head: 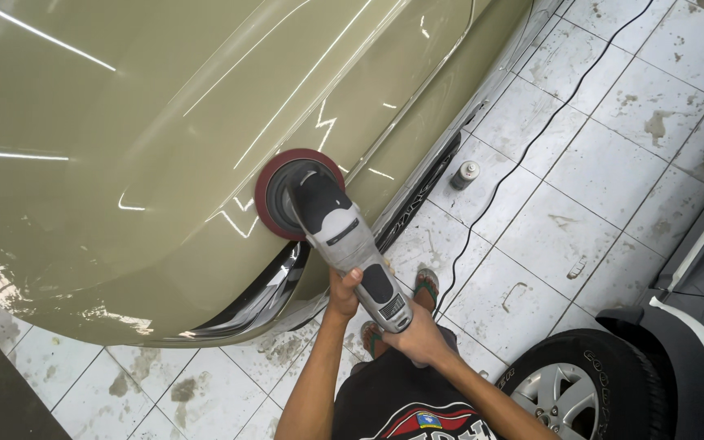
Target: The person uses a dual-action polisher with a red pad to buff the front bumper and hood of a beige car. The person moves the tool in circular motions across the vehicle's surface.
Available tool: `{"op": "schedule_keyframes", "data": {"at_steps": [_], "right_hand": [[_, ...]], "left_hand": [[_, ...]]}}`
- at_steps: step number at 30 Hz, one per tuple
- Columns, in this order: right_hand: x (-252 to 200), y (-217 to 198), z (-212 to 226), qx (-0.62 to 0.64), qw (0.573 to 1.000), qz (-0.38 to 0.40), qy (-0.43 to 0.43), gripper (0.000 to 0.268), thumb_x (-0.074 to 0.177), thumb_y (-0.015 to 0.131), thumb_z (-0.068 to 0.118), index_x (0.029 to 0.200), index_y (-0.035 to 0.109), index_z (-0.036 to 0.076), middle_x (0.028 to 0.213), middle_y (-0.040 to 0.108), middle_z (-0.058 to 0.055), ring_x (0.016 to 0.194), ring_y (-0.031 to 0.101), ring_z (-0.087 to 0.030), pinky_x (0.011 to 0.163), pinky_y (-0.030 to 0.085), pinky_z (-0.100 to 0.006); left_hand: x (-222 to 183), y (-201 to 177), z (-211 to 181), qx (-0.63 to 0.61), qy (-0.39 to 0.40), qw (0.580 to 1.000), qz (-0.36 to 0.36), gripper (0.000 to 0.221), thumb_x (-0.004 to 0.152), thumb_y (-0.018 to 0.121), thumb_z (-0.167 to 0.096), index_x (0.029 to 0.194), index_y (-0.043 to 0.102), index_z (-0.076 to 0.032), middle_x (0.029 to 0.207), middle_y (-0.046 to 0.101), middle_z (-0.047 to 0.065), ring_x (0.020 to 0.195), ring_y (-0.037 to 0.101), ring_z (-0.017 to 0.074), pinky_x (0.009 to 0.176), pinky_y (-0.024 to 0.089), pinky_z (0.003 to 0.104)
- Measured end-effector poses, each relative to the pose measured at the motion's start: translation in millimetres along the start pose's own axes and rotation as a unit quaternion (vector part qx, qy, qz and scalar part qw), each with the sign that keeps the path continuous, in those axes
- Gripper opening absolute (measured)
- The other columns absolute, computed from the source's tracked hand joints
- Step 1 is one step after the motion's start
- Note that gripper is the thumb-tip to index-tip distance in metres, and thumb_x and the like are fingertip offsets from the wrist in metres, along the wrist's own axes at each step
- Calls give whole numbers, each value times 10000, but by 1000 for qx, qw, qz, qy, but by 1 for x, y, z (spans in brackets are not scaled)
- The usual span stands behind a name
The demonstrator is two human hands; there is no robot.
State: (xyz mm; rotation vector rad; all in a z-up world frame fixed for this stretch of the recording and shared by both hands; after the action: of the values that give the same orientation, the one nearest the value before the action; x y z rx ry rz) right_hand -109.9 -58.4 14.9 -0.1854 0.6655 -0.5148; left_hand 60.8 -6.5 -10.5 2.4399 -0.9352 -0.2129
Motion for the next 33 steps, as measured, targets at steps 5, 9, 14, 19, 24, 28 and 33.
{"op": "schedule_keyframes", "data": {"at_steps": [5,9,14,19,24,28,33], "right_hand": [[-30,28,25,23,999,41,22,422,648,776,215,1050,664,153,890,755,-10,745,665,-136,698,537,-304],[-36,52,21,28,998,53,-19,436,668,764,207,1081,640,141,897,734,-10,788,644,-129,731,521,-286],[-46,62,31,-12,995,93,-25,396,631,732,188,1003,605,142,813,694,0,715,614,-170,671,499,-320],[-41,49,39,-69,988,134,-19,385,639,732,226,978,566,154,835,724,-28,742,660,-232,663,487,-355],[-15,-13,58,-70,993,95,15,368,661,719,297,1002,619,199,944,790,-3,865,731,-182,762,532,-297],[32,-76,43,-56,995,75,20,481,622,709,189,1099,649,165,879,739,8,753,633,-147,702,517,-305],[93,-166,31,-8,999,42,19,326,655,775,108,949,636,113,840,675,-35,686,626,-173,597,507,-310]], "left_hand": [[-28,-6,-45,15,6,1000,19,553,853,740,-428,1184,654,7,1087,713,150,1003,694,297,875,567,434],[-47,-2,-67,-60,-15,996,70,593,895,712,-480,1158,620,44,983,727,223,832,741,346,712,623,475],[-69,-18,-74,-108,-30,992,61,710,854,780,-555,1221,585,21,1041,720,199,908,733,338,768,625,460],[-65,-10,-73,-138,-4,988,67,772,844,800,-594,1267,519,-13,1041,675,202,926,701,345,764,584,466],[-20,20,-30,-179,-35,981,62,744,810,818,-552,1261,540,-30,1069,671,204,949,686,344,855,557,480],[40,57,1,-95,50,994,20,621,883,696,-428,1230,589,76,1074,712,244,941,712,357,828,588,465],[125,157,21,-41,8,997,62,559,846,698,-446,1030,692,82,936,745,216,833,744,329,736,627,426]]}}
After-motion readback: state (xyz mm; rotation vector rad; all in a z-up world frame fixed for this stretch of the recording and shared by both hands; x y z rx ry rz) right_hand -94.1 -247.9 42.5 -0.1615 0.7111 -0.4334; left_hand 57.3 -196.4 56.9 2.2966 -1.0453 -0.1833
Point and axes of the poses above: each hand's wrist, its own x-axis towards the middle knuckle, its own y-axis out of the palm, z = x × y, the point moved 9 cm from there along x, towards the middle knuckle
